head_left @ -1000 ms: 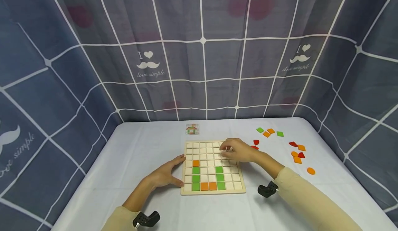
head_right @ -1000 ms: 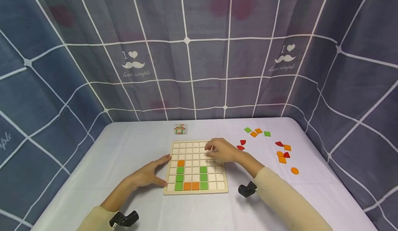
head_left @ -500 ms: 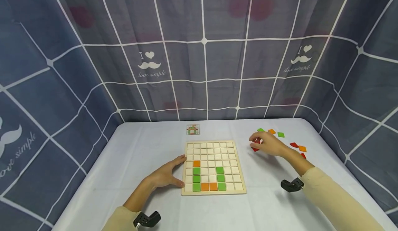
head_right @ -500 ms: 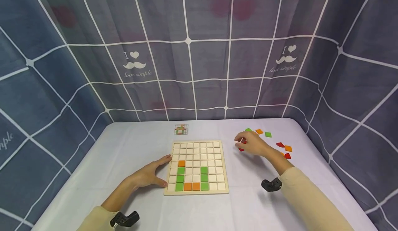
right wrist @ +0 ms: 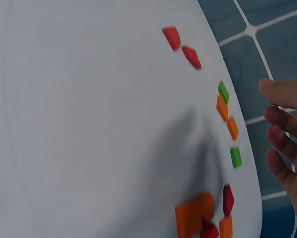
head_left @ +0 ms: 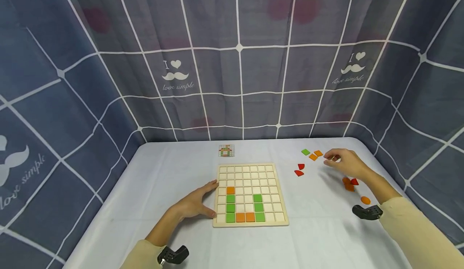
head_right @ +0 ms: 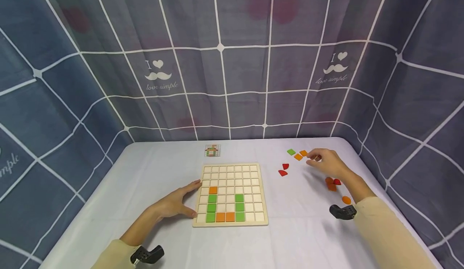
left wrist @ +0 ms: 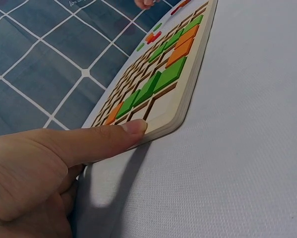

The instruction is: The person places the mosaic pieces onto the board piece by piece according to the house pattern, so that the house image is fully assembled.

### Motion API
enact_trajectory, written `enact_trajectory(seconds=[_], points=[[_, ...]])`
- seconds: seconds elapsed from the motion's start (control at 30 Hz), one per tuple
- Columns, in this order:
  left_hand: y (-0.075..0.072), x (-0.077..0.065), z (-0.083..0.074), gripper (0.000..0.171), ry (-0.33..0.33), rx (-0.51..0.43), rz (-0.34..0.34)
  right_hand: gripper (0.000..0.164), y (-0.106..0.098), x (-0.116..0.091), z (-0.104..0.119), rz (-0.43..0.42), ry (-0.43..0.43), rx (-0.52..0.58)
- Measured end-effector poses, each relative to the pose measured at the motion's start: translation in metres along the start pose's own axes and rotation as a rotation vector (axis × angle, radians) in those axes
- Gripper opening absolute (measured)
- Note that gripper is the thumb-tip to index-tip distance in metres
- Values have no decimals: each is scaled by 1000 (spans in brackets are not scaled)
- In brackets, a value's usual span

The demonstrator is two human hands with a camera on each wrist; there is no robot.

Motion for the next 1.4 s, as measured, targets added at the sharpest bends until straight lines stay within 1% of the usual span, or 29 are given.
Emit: enact_trajectory(seconds=[0.13,0.3,0.4,0.47,0.6,0.7,0.87,1.1,1.4], points=[[1,0,1,108,-4,7,1,28,0,-12,-23,26,65,-7],[0,1,0,109,-3,7,-2,33,1,-28,-55,63,179,33],[0,0,-1,109,-3,9,-1,37,3,-40,-72,72,243,31],[0,0,-1,109,-4,8,-1,39,6,-48,-83,64,269,16],[0,0,0,109,-4,2,4,44,17,-61,-100,93,294,16],[0,1,0,110,-7,2,5,45,23,-65,-105,114,274,12],[1,0,-1,110,-8,2,1,43,26,-63,-105,91,229,-12],[1,0,-1,109,-17,-1,-5,36,30,-63,-106,40,233,-43],[1,-1,-3,109,-17,5,-8,33,30,-55,-101,1,217,-60]])
Point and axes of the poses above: each hand's wrist, its own x-axis towards the middle knuckle, its own y-axis out of the palm, z = x × y, the point moved 4 cm from there along x, towards the middle knuckle, and after that the axes turned 15 degrees about -x, right-handed, at the moved point
